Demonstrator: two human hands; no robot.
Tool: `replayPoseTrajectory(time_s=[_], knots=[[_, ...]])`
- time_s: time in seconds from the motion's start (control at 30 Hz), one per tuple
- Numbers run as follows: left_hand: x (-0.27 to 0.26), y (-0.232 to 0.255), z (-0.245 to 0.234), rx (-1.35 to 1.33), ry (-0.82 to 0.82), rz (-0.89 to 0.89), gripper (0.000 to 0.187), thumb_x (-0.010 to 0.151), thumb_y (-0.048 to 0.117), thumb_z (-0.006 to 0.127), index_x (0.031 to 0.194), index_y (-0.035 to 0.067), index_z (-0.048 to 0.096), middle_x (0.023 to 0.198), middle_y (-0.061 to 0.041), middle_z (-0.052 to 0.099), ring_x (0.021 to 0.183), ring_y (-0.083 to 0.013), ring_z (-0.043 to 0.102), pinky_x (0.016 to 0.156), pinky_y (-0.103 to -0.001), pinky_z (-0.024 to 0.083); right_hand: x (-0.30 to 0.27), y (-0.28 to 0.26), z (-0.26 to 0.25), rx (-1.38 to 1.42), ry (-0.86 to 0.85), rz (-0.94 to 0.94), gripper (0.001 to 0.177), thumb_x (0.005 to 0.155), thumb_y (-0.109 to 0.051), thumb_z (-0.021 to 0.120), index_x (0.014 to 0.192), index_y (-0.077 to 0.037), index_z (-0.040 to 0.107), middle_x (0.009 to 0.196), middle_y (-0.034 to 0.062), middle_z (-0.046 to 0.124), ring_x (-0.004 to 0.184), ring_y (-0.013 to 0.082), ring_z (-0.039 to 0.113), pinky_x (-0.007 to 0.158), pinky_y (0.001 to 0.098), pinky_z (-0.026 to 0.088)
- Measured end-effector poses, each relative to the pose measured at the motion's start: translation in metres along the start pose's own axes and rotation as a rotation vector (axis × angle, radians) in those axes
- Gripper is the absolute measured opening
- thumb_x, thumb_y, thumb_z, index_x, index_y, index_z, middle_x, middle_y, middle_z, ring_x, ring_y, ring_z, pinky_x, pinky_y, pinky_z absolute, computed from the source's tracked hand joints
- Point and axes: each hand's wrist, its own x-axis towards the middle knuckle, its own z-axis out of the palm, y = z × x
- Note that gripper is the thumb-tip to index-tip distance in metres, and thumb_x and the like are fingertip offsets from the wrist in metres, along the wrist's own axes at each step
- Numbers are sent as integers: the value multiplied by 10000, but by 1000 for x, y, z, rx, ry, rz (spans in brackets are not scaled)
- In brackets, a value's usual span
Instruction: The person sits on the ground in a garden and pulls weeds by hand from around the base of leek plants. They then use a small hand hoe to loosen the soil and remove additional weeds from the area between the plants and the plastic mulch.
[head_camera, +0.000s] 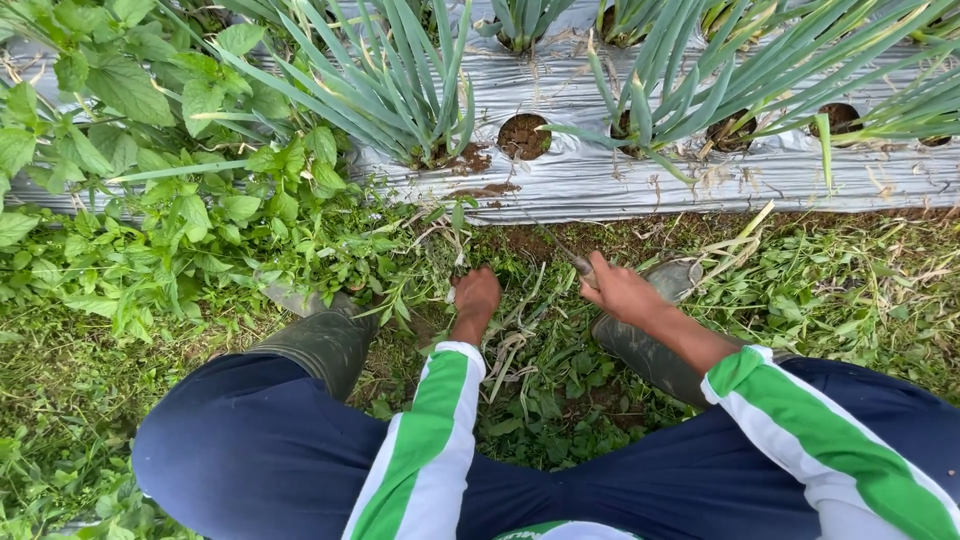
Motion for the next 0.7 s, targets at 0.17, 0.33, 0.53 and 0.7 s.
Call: replayPoseTrajectory(time_s=[0.17,0.33,0.53,0.7], knots=[[-10,0,-5,-67,-16,-1,306,1006,65,509,1049,-41,792,989,-259,784,989,-419,774,914,-577,630,-11,29,17,-158,-318,18,601,1113,-346,407,1557,34,264,1175,287,690,961,422,749,832,632,613],[-19,0,-12,-48,-16,5,316,984,48,500,1059,-33,796,1048,-254,786,1056,-425,762,1099,-622,477,-21,-42,-59,-22,-280,100,500,1106,-353,320,1451,0,398,1023,228,695,802,331,753,767,502,652],[-20,-1,-10,-63,-27,32,319,996,10,484,1102,-71,773,1060,-283,774,1103,-438,742,1118,-639,470,7,25,11,91,48,0,595,1121,-460,425,1459,20,326,1039,317,656,910,507,735,729,677,603],[-14,-2,1,-23,-18,44,317,995,40,483,1101,-37,772,1030,-256,780,1046,-432,758,1164,-660,395,-3,61,55,-154,-300,74,569,1111,-338,424,1552,-1,298,1144,259,694,949,444,746,721,607,630]])
